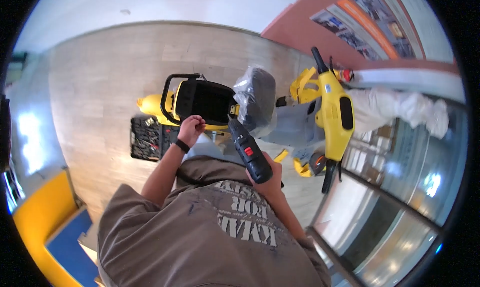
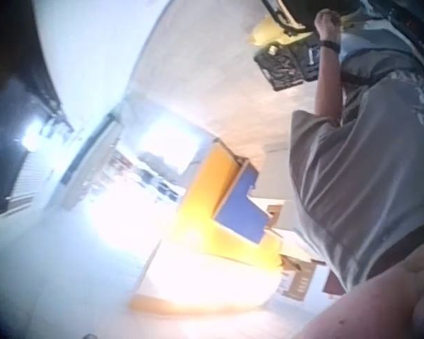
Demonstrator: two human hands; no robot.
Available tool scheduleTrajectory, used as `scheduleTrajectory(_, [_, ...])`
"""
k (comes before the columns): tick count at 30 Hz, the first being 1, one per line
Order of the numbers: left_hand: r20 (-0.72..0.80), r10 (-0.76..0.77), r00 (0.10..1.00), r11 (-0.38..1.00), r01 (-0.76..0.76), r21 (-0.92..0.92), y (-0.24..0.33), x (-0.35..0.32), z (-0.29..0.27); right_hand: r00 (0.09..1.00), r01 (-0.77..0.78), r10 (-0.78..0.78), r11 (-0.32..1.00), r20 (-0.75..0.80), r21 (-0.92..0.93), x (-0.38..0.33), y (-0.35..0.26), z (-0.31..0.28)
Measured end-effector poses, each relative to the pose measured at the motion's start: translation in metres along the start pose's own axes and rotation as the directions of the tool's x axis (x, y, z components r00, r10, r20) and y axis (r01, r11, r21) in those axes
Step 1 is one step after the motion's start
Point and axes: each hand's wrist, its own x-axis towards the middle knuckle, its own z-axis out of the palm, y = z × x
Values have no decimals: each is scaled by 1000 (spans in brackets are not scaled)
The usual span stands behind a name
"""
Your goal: Installing a storage compartment bin into a scooter body using an electric drill and screws.
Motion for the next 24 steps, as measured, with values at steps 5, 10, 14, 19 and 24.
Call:
scheduleTrajectory(5, [196, -87, 977, 975, 124, -186, 20, -63, 66, 996, 85, -77, 982, -54, 166, -19, 5, -16])
scheduleTrajectory(10, [383, -90, 919, 945, 201, -259, 33, -88, 122, 994, 101, -89, 974, -68, 201, -30, 28, -36])
scheduleTrajectory(14, [542, 4, 840, 966, 137, -219, 26, -91, 132, 989, 140, -124, 962, -83, 234, -30, 44, -43])
scheduleTrajectory(19, [373, 18, 928, 979, 60, -194, 19, -117, 159, 989, 137, -117, 958, -95, 253, -40, 61, -53])
scheduleTrajectory(24, [334, 25, 942, 990, 24, -142, 20, -131, 167, 981, 178, -161, 967, -105, 181, -43, 68, -65])
